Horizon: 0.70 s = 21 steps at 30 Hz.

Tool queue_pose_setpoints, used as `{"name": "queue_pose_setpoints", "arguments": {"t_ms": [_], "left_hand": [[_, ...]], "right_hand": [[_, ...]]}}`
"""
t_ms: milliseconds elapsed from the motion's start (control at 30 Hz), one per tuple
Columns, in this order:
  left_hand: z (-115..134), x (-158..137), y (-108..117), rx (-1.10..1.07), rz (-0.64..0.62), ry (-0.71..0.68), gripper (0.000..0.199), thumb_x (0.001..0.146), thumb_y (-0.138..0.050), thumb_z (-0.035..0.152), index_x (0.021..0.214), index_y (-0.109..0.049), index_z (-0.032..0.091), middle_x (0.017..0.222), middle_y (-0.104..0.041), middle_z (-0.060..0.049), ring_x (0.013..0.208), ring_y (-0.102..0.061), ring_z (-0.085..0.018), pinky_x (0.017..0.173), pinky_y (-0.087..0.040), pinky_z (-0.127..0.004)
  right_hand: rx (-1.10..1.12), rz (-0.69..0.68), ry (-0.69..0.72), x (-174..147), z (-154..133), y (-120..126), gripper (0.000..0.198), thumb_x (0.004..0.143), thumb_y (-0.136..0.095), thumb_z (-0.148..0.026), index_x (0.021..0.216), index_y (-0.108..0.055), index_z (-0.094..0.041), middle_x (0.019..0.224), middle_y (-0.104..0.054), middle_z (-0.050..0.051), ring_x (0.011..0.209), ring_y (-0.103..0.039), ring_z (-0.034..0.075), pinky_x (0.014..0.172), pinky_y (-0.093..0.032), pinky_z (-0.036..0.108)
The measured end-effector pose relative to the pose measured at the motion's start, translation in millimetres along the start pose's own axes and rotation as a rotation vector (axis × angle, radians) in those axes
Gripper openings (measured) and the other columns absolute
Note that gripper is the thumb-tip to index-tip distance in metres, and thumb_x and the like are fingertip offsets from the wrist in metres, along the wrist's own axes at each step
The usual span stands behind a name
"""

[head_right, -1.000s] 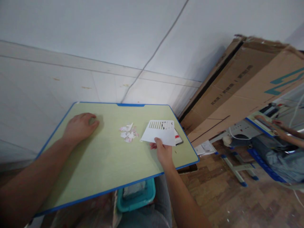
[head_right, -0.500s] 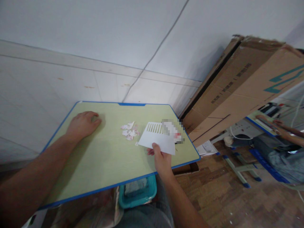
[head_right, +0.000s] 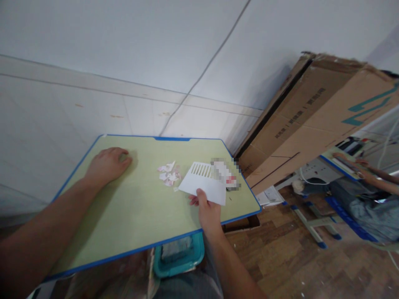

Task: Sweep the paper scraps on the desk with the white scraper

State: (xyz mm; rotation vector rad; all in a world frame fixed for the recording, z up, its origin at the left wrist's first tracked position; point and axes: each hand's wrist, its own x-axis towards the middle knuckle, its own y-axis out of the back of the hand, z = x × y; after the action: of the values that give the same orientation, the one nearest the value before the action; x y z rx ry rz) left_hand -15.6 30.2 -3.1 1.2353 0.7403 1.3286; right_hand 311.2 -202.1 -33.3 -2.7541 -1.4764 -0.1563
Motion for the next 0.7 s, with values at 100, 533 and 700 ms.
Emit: {"name": "queue_pose_setpoints", "arguments": {"t_ms": [100,533,700], "left_hand": [[-4,3,-2,-0.001,-0.003,0.007,0.059,0.110,-0.053,0.049,0.148,-0.081,0.013,0.166,-0.076,-0.025,0.157,-0.068,-0.045,0.137,-0.051,-0.062],[-4,5,5,-0.006,-0.017,0.017,0.066,0.103,-0.049,0.055,0.144,-0.084,0.018,0.165,-0.078,-0.022,0.156,-0.071,-0.045,0.135,-0.053,-0.058],[-3,3,4,-0.006,-0.001,0.004,0.066,0.103,-0.047,0.055,0.144,-0.085,0.019,0.164,-0.079,-0.022,0.155,-0.072,-0.044,0.135,-0.054,-0.058]], "right_hand": [[-0.017,-0.011,0.001,3,2,-2,0.056,0.095,-0.087,-0.080,0.077,-0.082,-0.027,0.075,-0.088,0.011,0.064,-0.080,0.031,0.066,-0.070,0.044],[0.074,-0.034,0.011,2,-2,-6,0.053,0.088,-0.092,-0.078,0.082,-0.081,-0.027,0.071,-0.087,0.009,0.056,-0.079,0.030,0.061,-0.069,0.044],[0.008,-0.055,0.028,1,-6,-7,0.054,0.089,-0.090,-0.078,0.079,-0.082,-0.026,0.072,-0.087,0.010,0.058,-0.080,0.031,0.067,-0.071,0.046]]}}
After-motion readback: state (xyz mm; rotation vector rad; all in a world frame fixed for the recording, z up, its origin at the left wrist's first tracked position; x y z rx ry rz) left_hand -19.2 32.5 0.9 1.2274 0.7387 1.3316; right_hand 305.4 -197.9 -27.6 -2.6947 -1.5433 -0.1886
